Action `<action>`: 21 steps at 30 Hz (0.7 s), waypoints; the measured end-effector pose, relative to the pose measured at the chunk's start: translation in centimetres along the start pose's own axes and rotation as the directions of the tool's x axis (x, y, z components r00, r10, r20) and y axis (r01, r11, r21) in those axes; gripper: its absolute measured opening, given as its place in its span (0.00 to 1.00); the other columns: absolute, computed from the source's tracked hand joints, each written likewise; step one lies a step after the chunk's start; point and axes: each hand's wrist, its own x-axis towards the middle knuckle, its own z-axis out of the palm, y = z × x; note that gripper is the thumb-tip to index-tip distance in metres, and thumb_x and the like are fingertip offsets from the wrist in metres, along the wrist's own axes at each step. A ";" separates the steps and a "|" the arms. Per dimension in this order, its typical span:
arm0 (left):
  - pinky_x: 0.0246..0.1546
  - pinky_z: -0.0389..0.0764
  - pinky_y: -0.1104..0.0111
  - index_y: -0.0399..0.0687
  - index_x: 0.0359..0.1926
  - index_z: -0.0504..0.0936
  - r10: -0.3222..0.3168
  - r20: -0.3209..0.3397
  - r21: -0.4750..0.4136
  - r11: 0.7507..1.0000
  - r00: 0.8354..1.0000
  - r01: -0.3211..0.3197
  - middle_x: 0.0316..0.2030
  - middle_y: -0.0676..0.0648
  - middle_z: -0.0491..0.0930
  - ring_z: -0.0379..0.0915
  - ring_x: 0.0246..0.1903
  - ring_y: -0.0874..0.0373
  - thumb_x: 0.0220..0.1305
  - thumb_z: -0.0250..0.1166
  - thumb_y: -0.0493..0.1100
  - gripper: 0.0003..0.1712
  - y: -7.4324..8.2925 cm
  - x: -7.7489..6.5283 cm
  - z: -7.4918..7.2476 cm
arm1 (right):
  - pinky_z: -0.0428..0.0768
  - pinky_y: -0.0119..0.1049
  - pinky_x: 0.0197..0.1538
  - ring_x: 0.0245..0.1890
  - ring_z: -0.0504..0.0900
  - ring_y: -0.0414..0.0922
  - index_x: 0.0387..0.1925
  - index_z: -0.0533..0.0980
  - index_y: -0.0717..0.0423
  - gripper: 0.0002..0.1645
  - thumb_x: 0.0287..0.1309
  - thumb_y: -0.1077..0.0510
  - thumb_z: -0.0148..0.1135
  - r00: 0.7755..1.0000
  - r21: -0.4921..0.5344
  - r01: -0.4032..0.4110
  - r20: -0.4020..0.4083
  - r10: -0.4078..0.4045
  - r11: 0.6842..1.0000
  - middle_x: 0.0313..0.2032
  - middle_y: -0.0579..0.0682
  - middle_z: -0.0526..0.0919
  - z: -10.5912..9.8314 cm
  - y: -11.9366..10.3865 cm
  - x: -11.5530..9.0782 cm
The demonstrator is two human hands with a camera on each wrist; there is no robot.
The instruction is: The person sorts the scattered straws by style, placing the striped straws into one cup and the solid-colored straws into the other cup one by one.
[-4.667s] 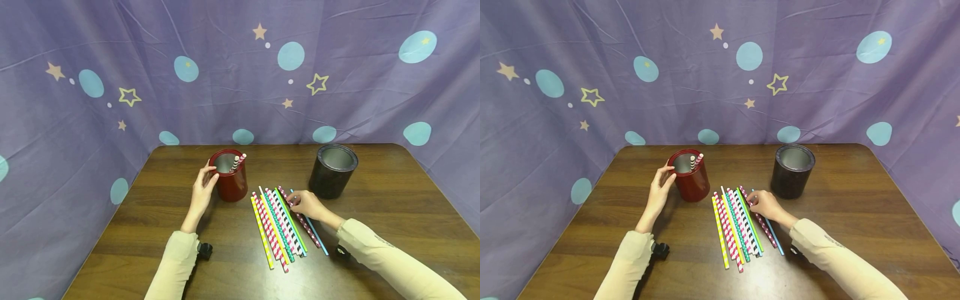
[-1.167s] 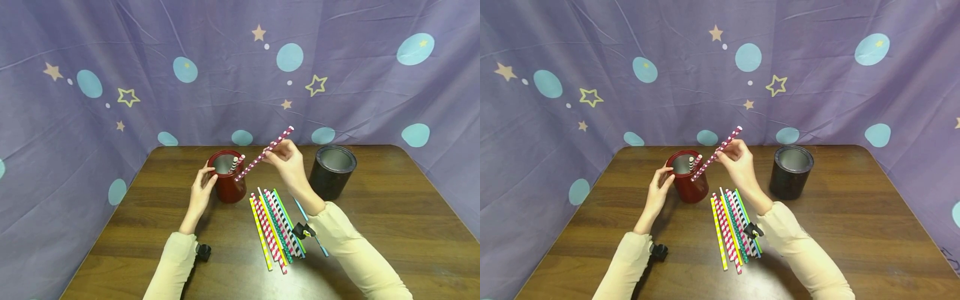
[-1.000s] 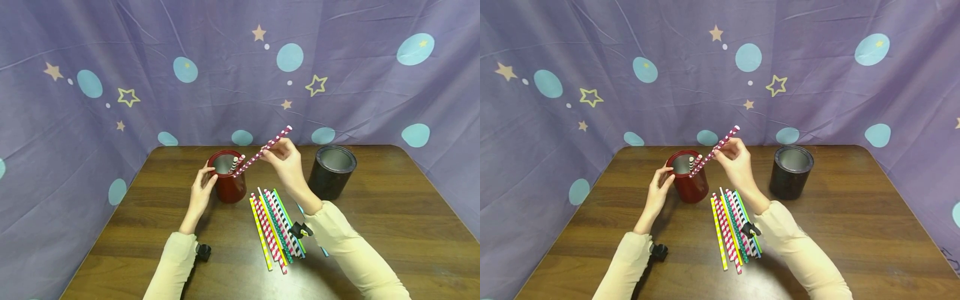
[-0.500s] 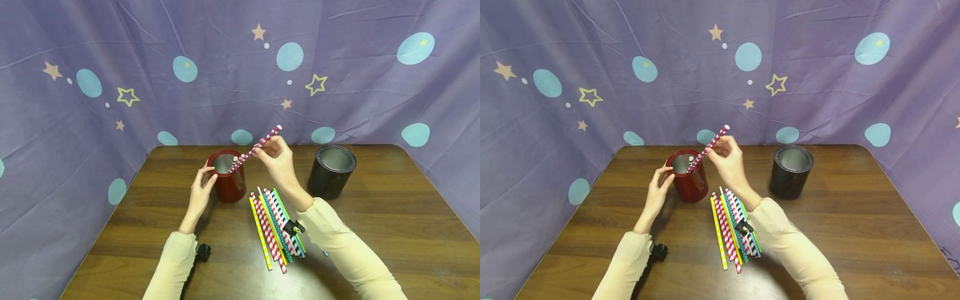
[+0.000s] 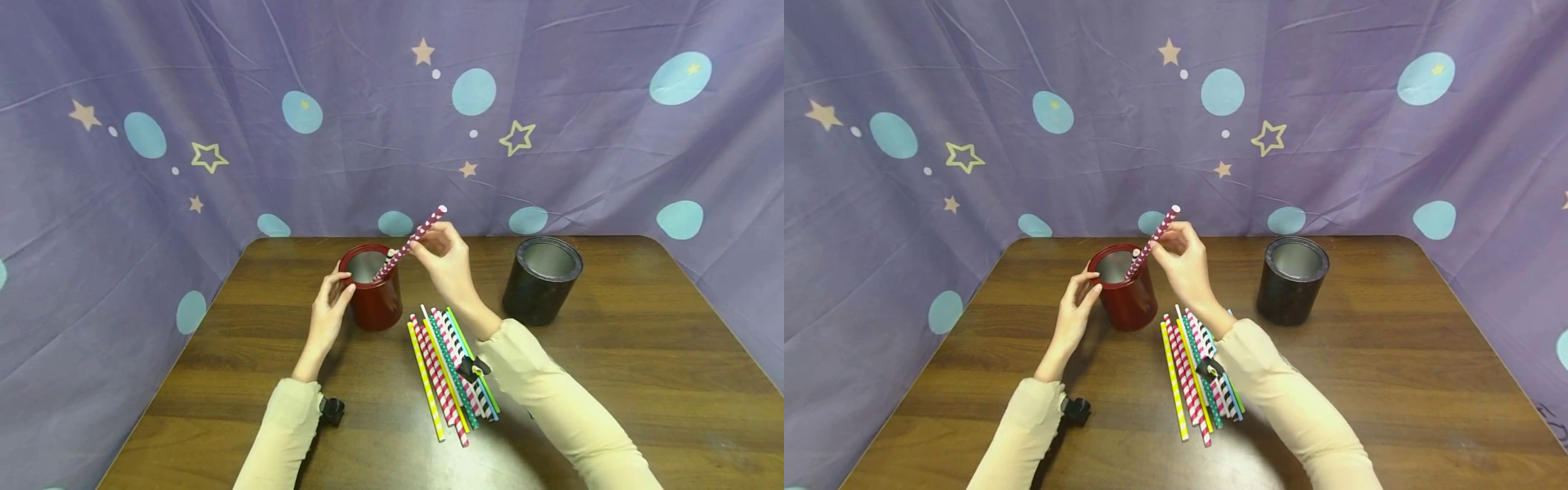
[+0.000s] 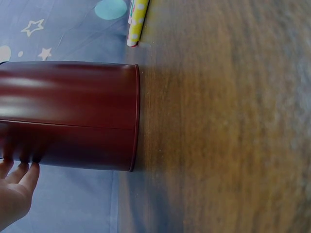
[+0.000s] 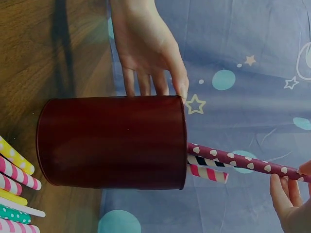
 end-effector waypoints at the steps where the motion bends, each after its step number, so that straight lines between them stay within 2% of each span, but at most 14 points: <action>1: 0.60 0.60 0.69 0.27 0.50 0.66 0.000 0.000 0.001 1.000 1.000 0.000 0.64 0.38 0.55 0.57 0.60 0.49 0.61 0.53 0.33 0.17 0.0 0.0 0.0 | 0.80 0.34 0.39 0.31 0.78 0.36 0.35 0.67 0.70 0.12 0.46 0.77 0.57 1.000 -0.008 -0.001 -0.001 0.001 1.000 0.30 0.54 0.78 0.0 0.1 0.0; 10: 0.60 0.60 0.70 0.26 0.50 0.66 0.005 0.001 -0.002 1.000 1.000 -0.005 0.64 0.38 0.54 0.55 0.61 0.49 0.61 0.53 0.33 0.17 0.0 0.0 0.0 | 0.78 0.32 0.44 0.32 0.77 0.35 0.37 0.67 0.70 0.13 0.46 0.74 0.58 1.000 -0.097 -0.002 -0.004 0.002 0.995 0.33 0.64 0.78 0.3 1.7 0.7; 17: 0.60 0.60 0.71 0.26 0.50 0.66 0.008 0.003 -0.008 1.000 1.000 -0.008 0.64 0.37 0.54 0.55 0.61 0.49 0.61 0.53 0.32 0.17 0.0 0.0 0.0 | 0.77 0.30 0.42 0.34 0.78 0.49 0.36 0.68 0.70 0.13 0.46 0.73 0.59 1.000 -0.144 -0.019 -0.009 0.018 0.989 0.34 0.66 0.78 0.5 2.9 1.1; 21: 0.60 0.60 0.72 0.26 0.50 0.66 0.010 0.003 -0.011 1.000 1.000 -0.010 0.64 0.37 0.54 0.54 0.61 0.48 0.61 0.53 0.32 0.17 0.0 0.0 0.0 | 0.76 0.27 0.40 0.32 0.77 0.44 0.37 0.69 0.69 0.13 0.46 0.73 0.59 0.999 -0.168 -0.042 -0.006 0.042 0.985 0.34 0.66 0.78 0.7 3.2 1.2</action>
